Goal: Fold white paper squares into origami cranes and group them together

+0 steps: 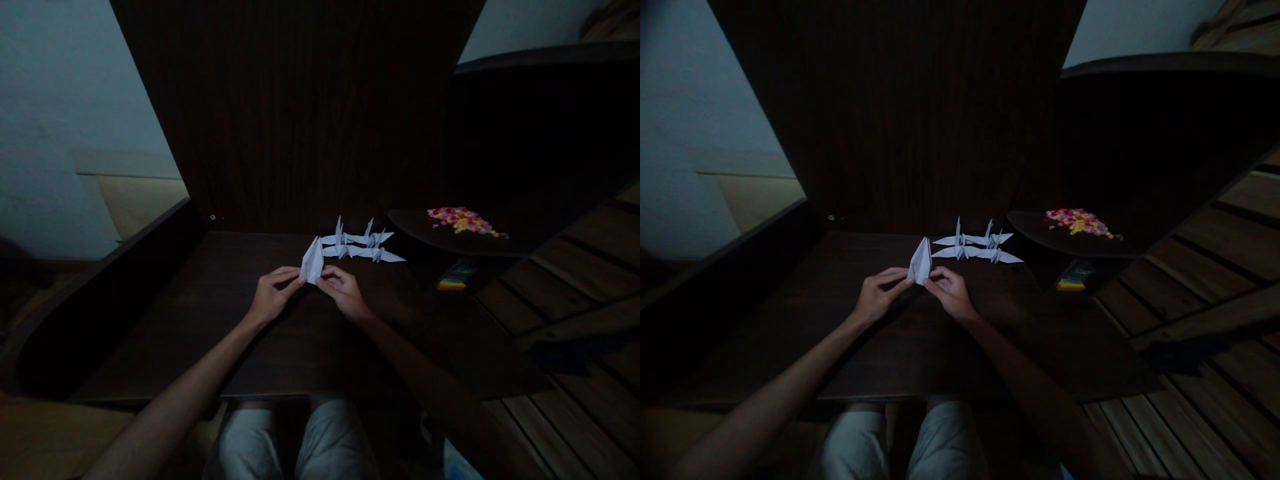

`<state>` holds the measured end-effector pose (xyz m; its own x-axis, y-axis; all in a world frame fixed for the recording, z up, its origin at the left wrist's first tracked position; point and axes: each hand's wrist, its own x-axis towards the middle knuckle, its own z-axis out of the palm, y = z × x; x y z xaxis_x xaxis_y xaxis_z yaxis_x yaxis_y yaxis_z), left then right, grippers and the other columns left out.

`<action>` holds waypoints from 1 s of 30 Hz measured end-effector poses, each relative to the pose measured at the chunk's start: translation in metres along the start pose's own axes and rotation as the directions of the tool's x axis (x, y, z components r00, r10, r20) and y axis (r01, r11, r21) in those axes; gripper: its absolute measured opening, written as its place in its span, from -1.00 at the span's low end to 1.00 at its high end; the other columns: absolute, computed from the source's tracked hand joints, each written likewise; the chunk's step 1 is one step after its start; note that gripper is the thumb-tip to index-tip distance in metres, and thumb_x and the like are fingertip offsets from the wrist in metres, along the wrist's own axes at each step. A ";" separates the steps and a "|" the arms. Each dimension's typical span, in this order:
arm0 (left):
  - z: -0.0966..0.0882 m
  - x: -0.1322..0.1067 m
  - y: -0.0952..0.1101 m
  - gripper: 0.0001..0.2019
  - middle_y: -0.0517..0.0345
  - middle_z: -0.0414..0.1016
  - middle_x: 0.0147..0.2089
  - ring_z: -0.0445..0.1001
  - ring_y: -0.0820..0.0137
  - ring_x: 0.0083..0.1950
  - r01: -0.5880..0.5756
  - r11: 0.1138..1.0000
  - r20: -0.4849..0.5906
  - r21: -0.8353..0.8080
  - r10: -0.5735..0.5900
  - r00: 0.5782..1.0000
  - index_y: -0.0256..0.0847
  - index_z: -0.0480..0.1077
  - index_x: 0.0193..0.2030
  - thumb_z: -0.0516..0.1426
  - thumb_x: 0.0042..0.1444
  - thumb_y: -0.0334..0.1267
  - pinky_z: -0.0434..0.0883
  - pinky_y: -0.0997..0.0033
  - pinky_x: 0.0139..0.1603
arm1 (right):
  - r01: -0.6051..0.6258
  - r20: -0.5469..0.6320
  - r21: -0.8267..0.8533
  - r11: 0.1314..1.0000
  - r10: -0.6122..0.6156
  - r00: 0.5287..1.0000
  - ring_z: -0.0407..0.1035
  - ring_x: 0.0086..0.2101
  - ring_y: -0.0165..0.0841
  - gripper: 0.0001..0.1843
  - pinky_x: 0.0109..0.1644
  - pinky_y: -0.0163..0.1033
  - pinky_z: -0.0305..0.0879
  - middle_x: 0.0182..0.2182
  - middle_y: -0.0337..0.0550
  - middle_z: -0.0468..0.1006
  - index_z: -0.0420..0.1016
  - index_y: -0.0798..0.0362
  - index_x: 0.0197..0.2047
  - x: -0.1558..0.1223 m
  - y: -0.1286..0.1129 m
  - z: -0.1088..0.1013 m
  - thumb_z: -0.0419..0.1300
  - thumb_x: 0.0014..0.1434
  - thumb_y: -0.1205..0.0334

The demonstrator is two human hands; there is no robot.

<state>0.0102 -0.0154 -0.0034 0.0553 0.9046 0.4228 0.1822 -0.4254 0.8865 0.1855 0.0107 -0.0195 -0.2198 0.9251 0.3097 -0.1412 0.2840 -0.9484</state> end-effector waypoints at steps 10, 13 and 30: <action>0.004 0.000 -0.007 -0.48 0.06 0.53 -0.10 0.47 0.32 -0.14 0.079 0.996 0.064 -0.039 -0.076 0.995 -0.21 0.36 0.14 0.22 0.01 -0.16 0.43 0.26 -0.09 | -0.066 0.000 -0.017 0.998 0.066 0.998 0.40 -0.41 -0.41 -0.50 -0.27 -0.27 0.35 -0.43 -0.28 0.48 0.39 0.00 -0.15 -0.001 -0.004 0.000 0.41 -0.20 0.15; 0.002 0.000 -0.005 -0.57 0.04 0.54 -0.14 0.46 0.31 -0.19 0.064 0.998 0.080 0.014 -0.065 0.995 -0.21 0.43 0.06 0.20 0.04 -0.14 0.42 0.28 -0.15 | -0.104 0.018 -0.012 0.995 0.104 0.994 0.40 -0.46 -0.41 -0.65 -0.37 -0.29 0.34 -0.47 -0.24 0.51 0.45 0.04 -0.30 -0.001 -0.006 0.001 0.38 -0.15 0.08; -0.005 0.002 0.001 -0.52 0.00 0.57 -0.09 0.49 0.28 -0.22 0.289 0.946 0.362 -0.147 -0.220 0.906 -0.23 0.43 0.07 0.24 -0.06 -0.23 0.40 0.34 -0.27 | -0.218 0.006 0.051 0.975 0.218 0.976 0.27 -0.73 -0.49 -0.61 -0.74 -0.42 0.16 -0.70 -0.29 0.40 0.40 0.11 -0.52 -0.002 -0.007 0.002 0.26 -0.03 -0.09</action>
<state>0.0059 -0.0138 -0.0009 0.3658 0.9230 0.1195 0.0442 -0.1455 0.9884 0.1851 0.0066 -0.0135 -0.2509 0.9633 0.0958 -0.1393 0.0621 -0.9883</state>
